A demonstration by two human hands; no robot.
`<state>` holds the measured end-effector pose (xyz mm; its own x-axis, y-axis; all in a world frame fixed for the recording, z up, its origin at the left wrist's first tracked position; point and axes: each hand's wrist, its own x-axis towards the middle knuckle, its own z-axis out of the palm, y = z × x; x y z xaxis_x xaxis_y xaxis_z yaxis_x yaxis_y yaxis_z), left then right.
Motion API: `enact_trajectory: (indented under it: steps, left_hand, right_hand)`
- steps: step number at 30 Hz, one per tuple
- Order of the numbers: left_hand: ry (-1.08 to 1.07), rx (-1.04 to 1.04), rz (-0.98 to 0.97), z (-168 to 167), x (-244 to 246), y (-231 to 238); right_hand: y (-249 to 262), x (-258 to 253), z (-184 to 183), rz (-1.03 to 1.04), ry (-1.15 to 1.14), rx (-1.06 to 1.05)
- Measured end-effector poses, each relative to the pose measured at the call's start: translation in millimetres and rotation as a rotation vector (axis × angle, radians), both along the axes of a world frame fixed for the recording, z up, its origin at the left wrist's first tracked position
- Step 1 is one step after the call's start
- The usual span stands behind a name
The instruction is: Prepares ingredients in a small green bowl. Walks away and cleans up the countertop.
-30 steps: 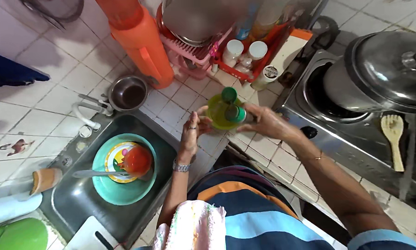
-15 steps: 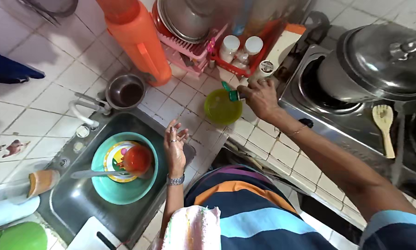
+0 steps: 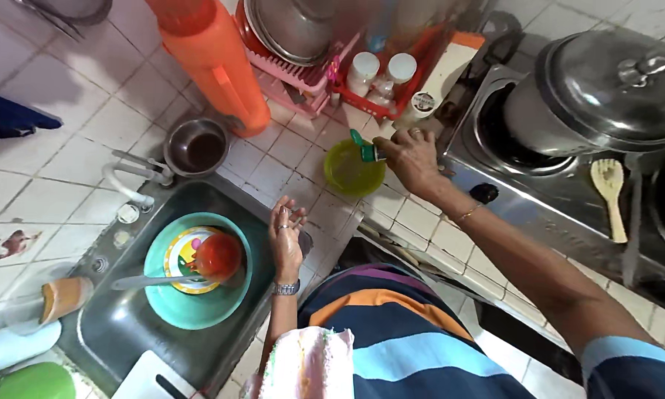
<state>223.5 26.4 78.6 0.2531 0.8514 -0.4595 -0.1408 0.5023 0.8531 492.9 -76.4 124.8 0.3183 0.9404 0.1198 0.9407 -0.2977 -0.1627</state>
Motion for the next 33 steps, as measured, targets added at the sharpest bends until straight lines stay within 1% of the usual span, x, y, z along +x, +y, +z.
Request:
enact_trajectory:
  steps: [3,5,6,8,9,12,17,19,22,24,27,29,30,31,33]
  left_hand:
    - [0.000,-0.025,-0.011,-1.0,4.1,-2.9]
    - [-0.004,-0.026,-0.025,1.7,9.4,-4.0]
    - [-0.007,-0.023,-0.034,3.1,11.7,-4.6]
    - [-0.013,-0.010,-0.053,4.9,13.5,-5.1]
    - [-0.019,0.005,-0.063,6.3,15.0,-3.6]
    - [-0.014,0.022,-0.066,5.2,14.6,-3.7]
    - [0.002,-0.018,-0.074,2.7,20.4,-3.2]
    - [0.005,-0.022,-0.075,4.0,25.4,-3.1]
    - [0.013,0.000,-0.136,5.1,34.5,-3.6]
    - [0.003,0.074,-0.237,5.0,43.4,-2.9]
    - [-0.033,0.205,-0.437,2.2,63.4,-2.9]
    - [-0.080,0.260,-0.585,1.8,89.3,0.6]
    - [-0.119,0.256,-0.641,1.0,102.2,2.3]
    - [-0.168,0.225,-0.659,-1.0,113.8,3.9]
    - [-0.252,0.184,-0.625,-5.6,128.9,8.0]
  right_hand:
    - [11.5,1.4,9.7,-0.055,0.029,0.076]
    - [17.7,-0.3,1.0,-0.075,0.056,0.140]
    - [20.7,-0.9,-8.5,-0.070,0.060,0.128]
    - [22.3,-4.3,-26.5,-0.062,0.090,-0.006]
    - [21.1,-2.8,-33.1,-0.066,0.084,-0.020]
    - [18.0,10.9,-40.1,-0.090,0.081,0.054]
    - [3.5,18.1,-19.4,-0.163,0.182,0.110]
    - [-4.4,18.5,-27.1,-0.165,0.166,0.170]
    - [-14.7,18.8,-46.6,-0.148,0.193,0.093]
    - [-19.0,25.2,-52.2,-0.165,0.301,0.109]
    - [-26.1,21.9,-52.2,-0.147,0.679,0.172]
    - [-26.5,6.7,-45.0,-0.069,0.924,0.196]
    - [-25.8,-2.5,-43.1,-0.020,1.003,0.190]
    - [-24.3,-11.3,-41.2,0.006,1.065,0.176]
    - [-20.1,-24.0,-37.1,-0.041,1.144,0.153]
